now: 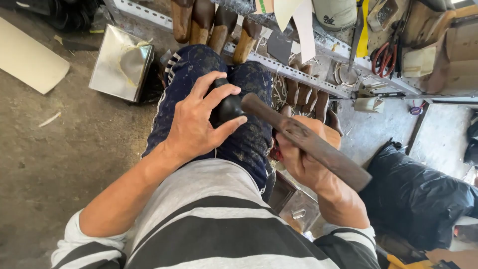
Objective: Assembling a leather shoe by trimming excess leather with a knife and hammering the sole onto a shoe last.
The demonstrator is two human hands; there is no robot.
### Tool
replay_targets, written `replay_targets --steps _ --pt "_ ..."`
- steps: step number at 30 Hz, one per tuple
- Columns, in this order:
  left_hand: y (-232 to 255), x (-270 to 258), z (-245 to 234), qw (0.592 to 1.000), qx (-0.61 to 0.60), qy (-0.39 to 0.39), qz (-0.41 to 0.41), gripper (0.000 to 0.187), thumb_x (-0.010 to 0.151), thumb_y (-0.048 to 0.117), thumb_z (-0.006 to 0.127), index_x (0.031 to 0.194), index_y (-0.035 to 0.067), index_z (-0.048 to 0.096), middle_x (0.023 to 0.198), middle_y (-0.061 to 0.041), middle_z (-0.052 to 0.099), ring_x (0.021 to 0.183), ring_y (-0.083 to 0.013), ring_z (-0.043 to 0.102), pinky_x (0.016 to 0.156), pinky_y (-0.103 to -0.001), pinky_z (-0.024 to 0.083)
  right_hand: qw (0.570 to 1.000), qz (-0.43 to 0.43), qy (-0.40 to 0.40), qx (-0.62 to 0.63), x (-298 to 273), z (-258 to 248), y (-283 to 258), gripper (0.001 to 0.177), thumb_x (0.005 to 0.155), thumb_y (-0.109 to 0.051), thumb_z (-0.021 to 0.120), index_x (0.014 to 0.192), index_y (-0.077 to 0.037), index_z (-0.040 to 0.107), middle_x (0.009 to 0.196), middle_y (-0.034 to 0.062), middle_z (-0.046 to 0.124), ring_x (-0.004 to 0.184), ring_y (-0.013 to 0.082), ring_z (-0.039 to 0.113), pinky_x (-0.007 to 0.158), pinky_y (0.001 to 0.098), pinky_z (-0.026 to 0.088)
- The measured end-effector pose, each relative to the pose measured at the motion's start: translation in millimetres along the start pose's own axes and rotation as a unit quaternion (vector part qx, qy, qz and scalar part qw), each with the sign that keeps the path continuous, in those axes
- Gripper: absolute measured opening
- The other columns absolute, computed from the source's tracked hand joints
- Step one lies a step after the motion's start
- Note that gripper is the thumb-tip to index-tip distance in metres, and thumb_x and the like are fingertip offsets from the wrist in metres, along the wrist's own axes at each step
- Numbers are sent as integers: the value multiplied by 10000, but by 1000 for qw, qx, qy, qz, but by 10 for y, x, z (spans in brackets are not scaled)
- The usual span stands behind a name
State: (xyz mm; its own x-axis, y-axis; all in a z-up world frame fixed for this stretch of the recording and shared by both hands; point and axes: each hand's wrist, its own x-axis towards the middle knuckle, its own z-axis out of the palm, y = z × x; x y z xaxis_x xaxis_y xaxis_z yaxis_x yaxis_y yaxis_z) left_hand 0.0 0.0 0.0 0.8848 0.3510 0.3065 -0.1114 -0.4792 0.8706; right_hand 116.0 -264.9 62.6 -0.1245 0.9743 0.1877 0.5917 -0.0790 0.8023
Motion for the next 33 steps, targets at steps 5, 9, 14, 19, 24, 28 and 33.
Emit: replay_targets --steps 5,9,14,19,24,28,33 --pt "-10 31 6 1000 3 -19 -23 490 869 285 810 1293 149 607 1397 -150 526 1227 -329 639 713 -431 606 916 145 -124 352 592 -52 142 147 1096 -264 490 1038 -148 560 794 7 533 567 172 468 556 306 413" --pt "-57 34 -14 1000 4 -2 -3 463 959 394 774 1300 126 612 1381 -162 534 1213 -312 651 729 -400 621 636 378 -67 670 487 32 -9 234 1081 -207 552 1213 -17 516 762 27 532 519 120 473 482 311 426" --pt "-61 70 2 1000 14 -7 -9 488 921 343 839 1303 148 606 1385 -145 540 1194 -312 662 713 -403 615 581 451 -88 672 619 94 -95 218 1079 -202 493 1111 -11 594 585 -5 495 459 123 478 463 294 449" --pt "-121 149 130 999 43 -4 4 531 920 382 856 1327 149 606 1369 -134 558 1142 -290 687 648 -391 623 546 520 -144 641 570 97 -143 217 1080 -265 509 1026 -80 607 550 -35 536 439 93 509 445 266 470" --pt "-180 274 268 997 63 -19 37 546 975 483 735 1369 130 597 1332 -158 562 1050 -331 690 731 -464 611 534 501 -87 675 522 164 -56 355 1119 -233 436 795 -97 491 500 -8 474 433 106 483 513 244 451" --pt "-58 436 187 993 75 -31 80 544 950 480 775 1329 113 643 1259 -153 589 976 -319 703 667 -435 606 548 538 -89 635 310 203 -63 218 1107 -224 477 996 -70 584 529 -17 516 448 104 540 508 246 494" --pt "-130 323 650 994 66 -82 25 513 880 485 790 1287 189 690 1211 -157 643 946 -393 721 742 -502 571 558 537 -10 632 55 317 -200 312 1119 -183 508 882 -10 615 491 30 554 427 174 575 527 303 499"
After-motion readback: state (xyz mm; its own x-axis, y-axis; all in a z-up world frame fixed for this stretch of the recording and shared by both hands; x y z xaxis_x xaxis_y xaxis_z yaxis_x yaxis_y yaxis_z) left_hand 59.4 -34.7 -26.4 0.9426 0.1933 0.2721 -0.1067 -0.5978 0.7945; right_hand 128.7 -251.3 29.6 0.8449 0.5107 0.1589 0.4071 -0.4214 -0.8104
